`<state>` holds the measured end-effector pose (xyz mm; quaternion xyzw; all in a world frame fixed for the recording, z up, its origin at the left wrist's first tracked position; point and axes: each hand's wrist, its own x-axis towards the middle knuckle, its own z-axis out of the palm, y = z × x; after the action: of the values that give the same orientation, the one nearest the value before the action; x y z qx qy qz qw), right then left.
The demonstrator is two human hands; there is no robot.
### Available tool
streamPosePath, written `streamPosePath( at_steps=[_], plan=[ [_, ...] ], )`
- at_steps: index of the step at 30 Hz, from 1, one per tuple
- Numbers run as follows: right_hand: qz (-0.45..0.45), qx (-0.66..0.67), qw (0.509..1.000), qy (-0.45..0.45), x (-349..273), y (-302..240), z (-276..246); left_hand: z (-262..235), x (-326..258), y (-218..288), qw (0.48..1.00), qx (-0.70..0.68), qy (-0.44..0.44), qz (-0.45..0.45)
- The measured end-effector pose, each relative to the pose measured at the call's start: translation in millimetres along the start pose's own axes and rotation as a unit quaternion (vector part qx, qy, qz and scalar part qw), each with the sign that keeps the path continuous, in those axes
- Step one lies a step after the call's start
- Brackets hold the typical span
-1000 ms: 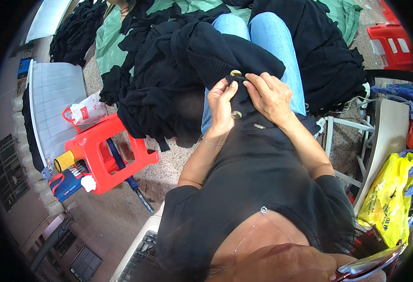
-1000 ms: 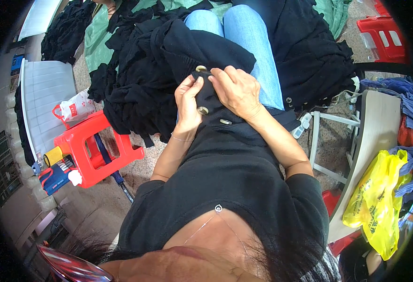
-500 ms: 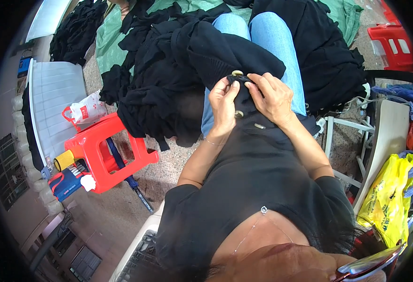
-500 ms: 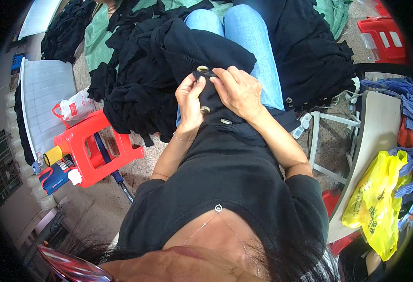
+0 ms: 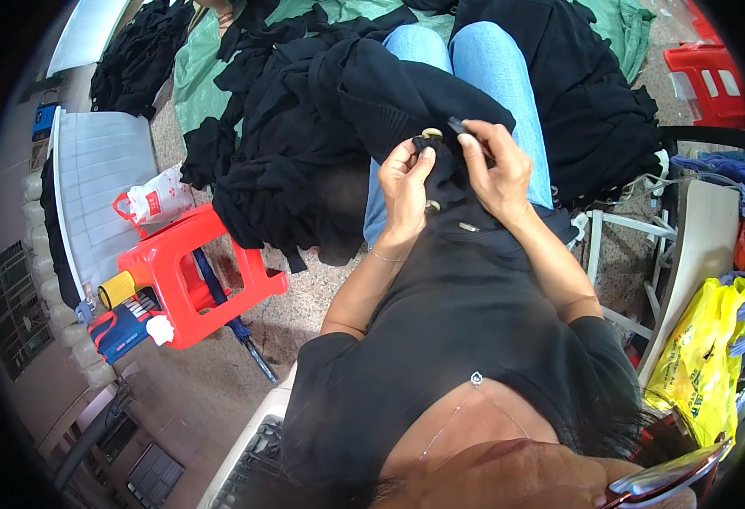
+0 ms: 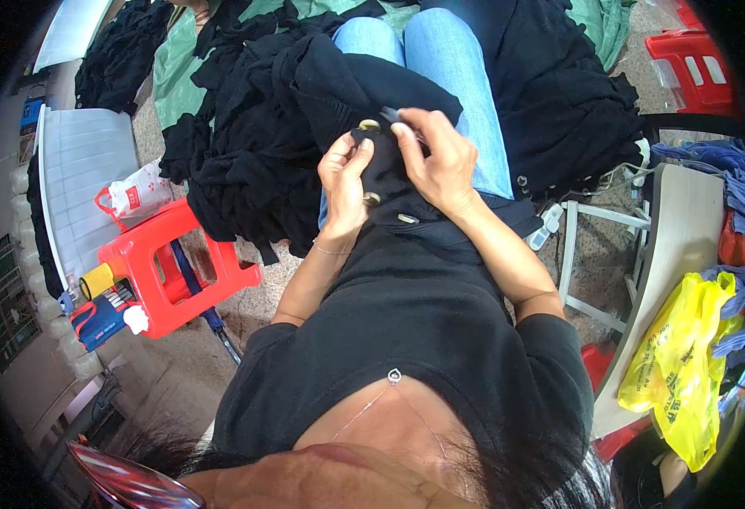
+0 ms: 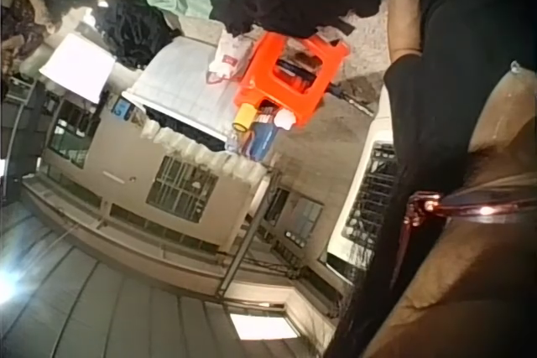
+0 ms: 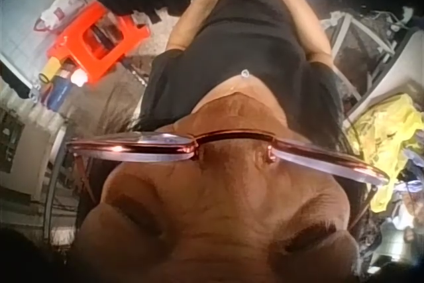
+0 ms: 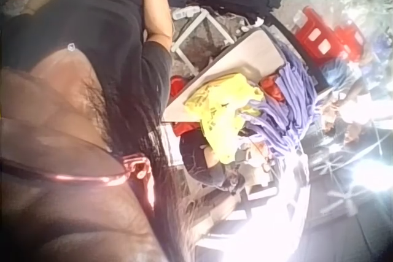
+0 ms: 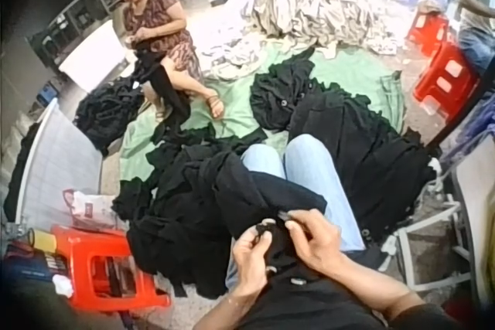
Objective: Trim loose threads and inspect buttons on black garments in a manufacturing workshop.
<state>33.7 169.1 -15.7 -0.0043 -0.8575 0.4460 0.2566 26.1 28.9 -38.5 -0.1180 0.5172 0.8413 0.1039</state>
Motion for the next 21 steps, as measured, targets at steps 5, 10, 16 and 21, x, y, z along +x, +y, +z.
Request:
streamPosePath(
  at_steps=[5, 10, 16, 21],
  plan=[
    [0.194, 0.189, 0.955, -0.122, 1.8, 15.4, -2.1, 6.0, -1.5, 12.0, 0.997, 0.020, -0.073, -0.021],
    [0.167, 0.245, 0.955, 0.005, 37.6, 14.1, 2.8, 5.3, -18.9, 31.0, 0.983, 0.047, -0.178, -0.023],
    [0.065, 0.167, 0.971, 0.158, 75.9, 5.1, 3.4, 9.2, -27.0, 22.8, 0.966, 0.219, -0.136, -0.026],
    [0.045, 0.204, 0.965, 0.158, 93.7, -11.6, -22.0, 9.2, -28.4, 84.4, 0.949, -0.084, -0.268, -0.141]
  ],
)
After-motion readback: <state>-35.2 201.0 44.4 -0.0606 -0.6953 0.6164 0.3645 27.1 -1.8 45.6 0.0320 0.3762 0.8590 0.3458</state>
